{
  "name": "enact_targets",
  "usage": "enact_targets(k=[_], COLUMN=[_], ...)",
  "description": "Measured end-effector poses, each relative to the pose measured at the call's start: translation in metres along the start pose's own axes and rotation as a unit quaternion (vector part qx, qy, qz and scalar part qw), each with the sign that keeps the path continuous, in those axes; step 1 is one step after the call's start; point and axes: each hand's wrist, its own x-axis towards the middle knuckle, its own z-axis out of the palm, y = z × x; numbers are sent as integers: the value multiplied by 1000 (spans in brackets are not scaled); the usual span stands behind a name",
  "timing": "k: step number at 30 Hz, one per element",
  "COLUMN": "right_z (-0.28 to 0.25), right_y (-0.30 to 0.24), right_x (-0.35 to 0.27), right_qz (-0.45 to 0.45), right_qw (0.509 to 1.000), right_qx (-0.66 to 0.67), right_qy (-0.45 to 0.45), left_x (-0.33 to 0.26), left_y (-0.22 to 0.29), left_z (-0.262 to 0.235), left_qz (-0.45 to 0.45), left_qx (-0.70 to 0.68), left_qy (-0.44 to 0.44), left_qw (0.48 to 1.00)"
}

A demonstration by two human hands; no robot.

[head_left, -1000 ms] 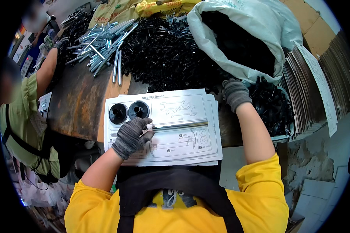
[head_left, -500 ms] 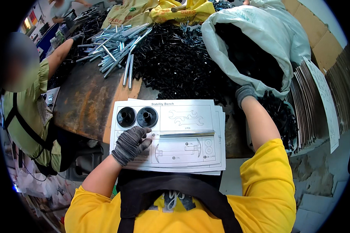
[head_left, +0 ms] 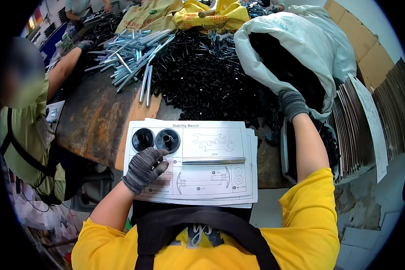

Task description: The person picks various metal hardware pieces from piles on a table and places them onto printed instruction sheets that serve as packaging templates. They handle bolts, nuts, washers, and small black plastic parts, arranging each item into designated spots on the sheets. The person repeats this process for multiple sheets, occasionally reaching into a large sack to retrieve more parts.

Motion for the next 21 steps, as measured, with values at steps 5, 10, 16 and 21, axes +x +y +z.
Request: enact_targets(k=[5,10,16,21], right_z=[-57,-80,-80,-69], right_y=[-34,-91,-141,-124], right_x=[-44,-104,-132,-132], right_qz=[-72,-71,-148,-134], right_qw=[962,732,729,801], right_qx=[259,665,651,579], right_qy=[45,-129,-153,-79], left_x=[7,63,106,114], left_y=[3,30,34,12], left_z=[-1,13,27,26], left_qz=[0,50,-93,-136], left_qx=[-76,-184,-359,-299], left_qy=[1,-30,-224,-177], left_qw=[997,981,901,928])
